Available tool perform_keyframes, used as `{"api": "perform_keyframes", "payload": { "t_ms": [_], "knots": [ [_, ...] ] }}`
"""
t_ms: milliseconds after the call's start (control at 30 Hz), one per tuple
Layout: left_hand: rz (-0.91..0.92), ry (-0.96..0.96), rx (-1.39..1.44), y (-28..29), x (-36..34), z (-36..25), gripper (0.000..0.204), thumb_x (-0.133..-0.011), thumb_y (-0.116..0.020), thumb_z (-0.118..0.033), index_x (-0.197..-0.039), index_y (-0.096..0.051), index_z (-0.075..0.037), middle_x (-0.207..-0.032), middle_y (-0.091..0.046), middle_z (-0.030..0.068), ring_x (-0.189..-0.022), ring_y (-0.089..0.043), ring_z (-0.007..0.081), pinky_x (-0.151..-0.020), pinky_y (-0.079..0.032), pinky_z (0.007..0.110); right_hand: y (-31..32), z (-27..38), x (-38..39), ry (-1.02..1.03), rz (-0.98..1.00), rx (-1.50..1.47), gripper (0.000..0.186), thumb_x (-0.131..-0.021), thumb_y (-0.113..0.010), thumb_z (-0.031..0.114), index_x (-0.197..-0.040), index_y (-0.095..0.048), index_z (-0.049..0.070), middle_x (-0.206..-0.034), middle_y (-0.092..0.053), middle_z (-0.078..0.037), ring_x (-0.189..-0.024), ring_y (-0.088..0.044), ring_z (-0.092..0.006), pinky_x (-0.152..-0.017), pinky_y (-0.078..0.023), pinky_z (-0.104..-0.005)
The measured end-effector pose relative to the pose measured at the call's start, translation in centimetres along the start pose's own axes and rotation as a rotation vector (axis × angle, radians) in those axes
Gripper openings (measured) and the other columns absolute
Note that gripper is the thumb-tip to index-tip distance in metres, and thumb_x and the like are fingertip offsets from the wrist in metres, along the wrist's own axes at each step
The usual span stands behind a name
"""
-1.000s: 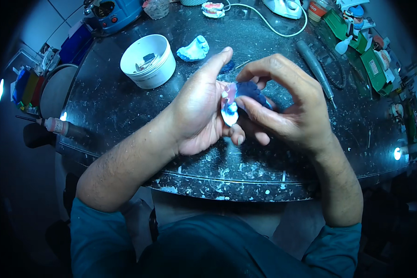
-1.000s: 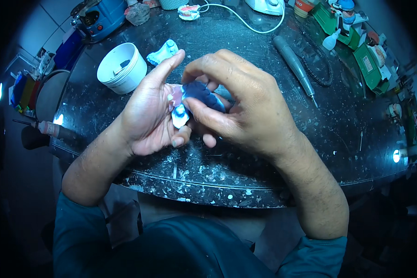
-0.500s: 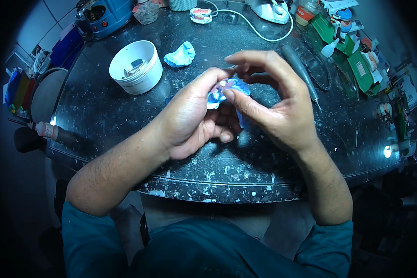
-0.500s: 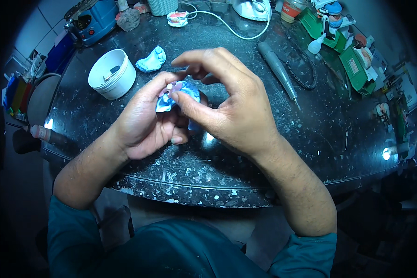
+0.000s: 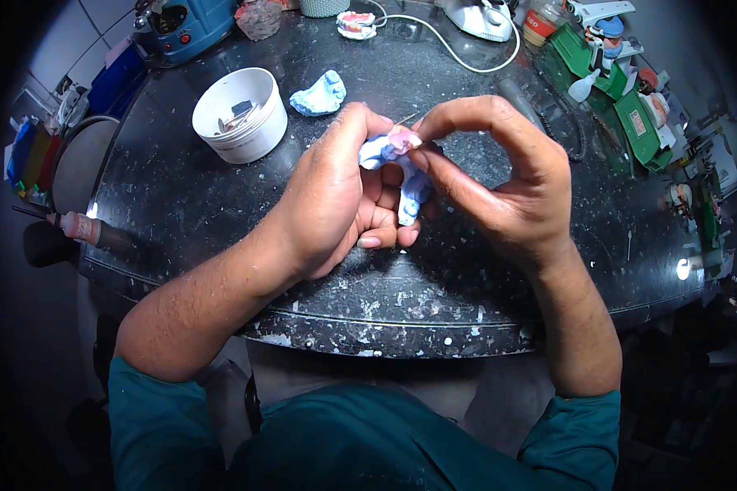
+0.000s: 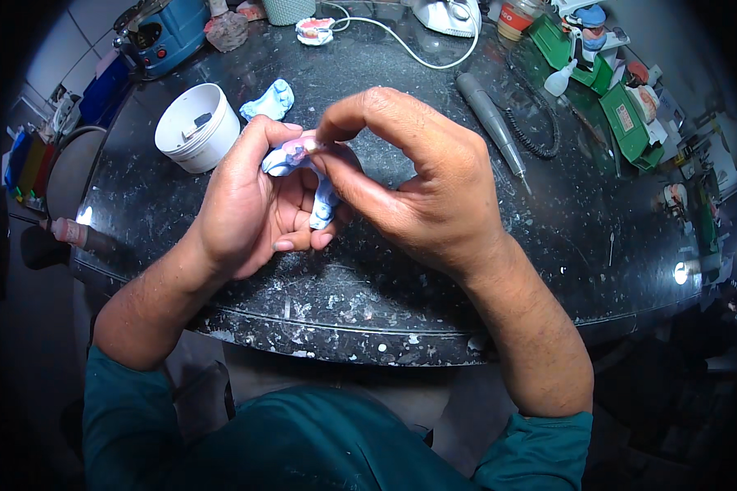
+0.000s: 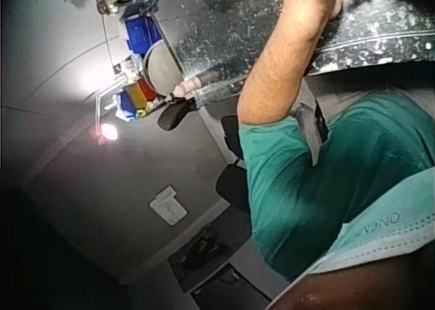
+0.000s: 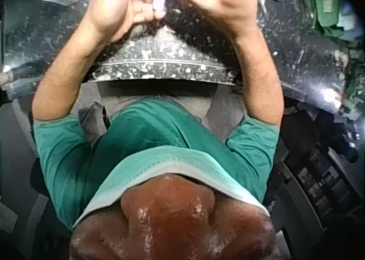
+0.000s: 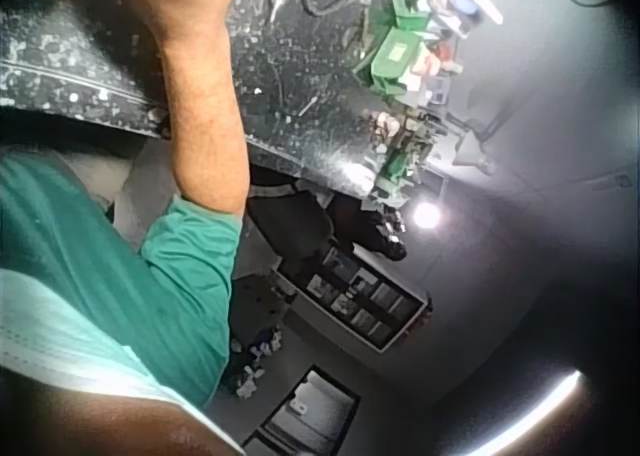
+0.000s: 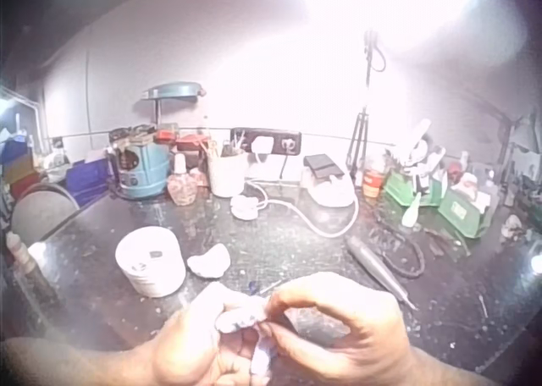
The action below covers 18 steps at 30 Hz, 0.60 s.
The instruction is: The person holds a pink denture base and uses a handheld rotary tool to smooth and shape the edges, then places it onto a blue dental model to check the fit and alignment of the artificial teeth.
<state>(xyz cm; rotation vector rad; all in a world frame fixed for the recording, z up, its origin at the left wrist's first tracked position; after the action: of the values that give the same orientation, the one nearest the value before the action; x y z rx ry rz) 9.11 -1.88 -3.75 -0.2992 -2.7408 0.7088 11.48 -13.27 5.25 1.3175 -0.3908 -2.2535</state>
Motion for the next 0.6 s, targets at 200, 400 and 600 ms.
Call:
{"api": "perform_keyframes", "payload": {
  "t_ms": [200,400,600],
  "knots": [
    [-0.037,-0.040,-0.073,-0.1,0.4,-0.4,0.057,-0.098,-0.025,-0.047,-0.105,-0.058,-0.002,-0.084,-0.065,0.0130,-0.058,-0.061,0.0200,-0.043,-0.037,0.024,0.1,1.6,-0.6,0.093,0.074,0.100,0.037,-0.073,-0.075,-0.009,-0.108,-0.068,-0.002,-0.100,-0.070,-0.012,-0.094,-0.067,-0.0207,-0.080,-0.053,-0.0308],
    [-0.090,-0.131,-0.236,-0.4,1.1,-2.0,0.058,-0.098,-0.024,-0.049,-0.099,-0.057,-0.002,-0.079,-0.064,0.0143,-0.052,-0.055,0.0179,-0.042,-0.032,0.023,0.9,3.0,-0.6,0.272,0.005,0.185,0.035,-0.071,-0.077,-0.008,-0.105,-0.069,-0.003,-0.099,-0.072,-0.012,-0.091,-0.069,-0.0236,-0.085,-0.053,-0.0368],
    [-0.171,-0.120,-0.213,-0.2,1.4,-2.2,0.053,-0.099,-0.028,-0.048,-0.094,-0.056,-0.003,-0.074,-0.061,0.0129,-0.048,-0.051,0.0169,-0.041,-0.031,0.022,0.5,3.2,-0.5,0.294,0.034,0.280,0.035,-0.071,-0.080,-0.003,-0.104,-0.072,0.002,-0.096,-0.073,-0.009,-0.086,-0.069,-0.0210,-0.090,-0.052,-0.0426]
  ]
}}
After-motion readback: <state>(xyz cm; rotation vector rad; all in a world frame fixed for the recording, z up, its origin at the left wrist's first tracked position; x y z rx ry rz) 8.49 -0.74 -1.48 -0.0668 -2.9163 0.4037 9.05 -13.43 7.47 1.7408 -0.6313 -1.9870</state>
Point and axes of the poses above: each hand's wrist, its own x-axis away from the middle knuckle, its own y-axis out of the back of the hand, z = x × y, the point moved 8 cm from there along -x, towards the middle knuckle
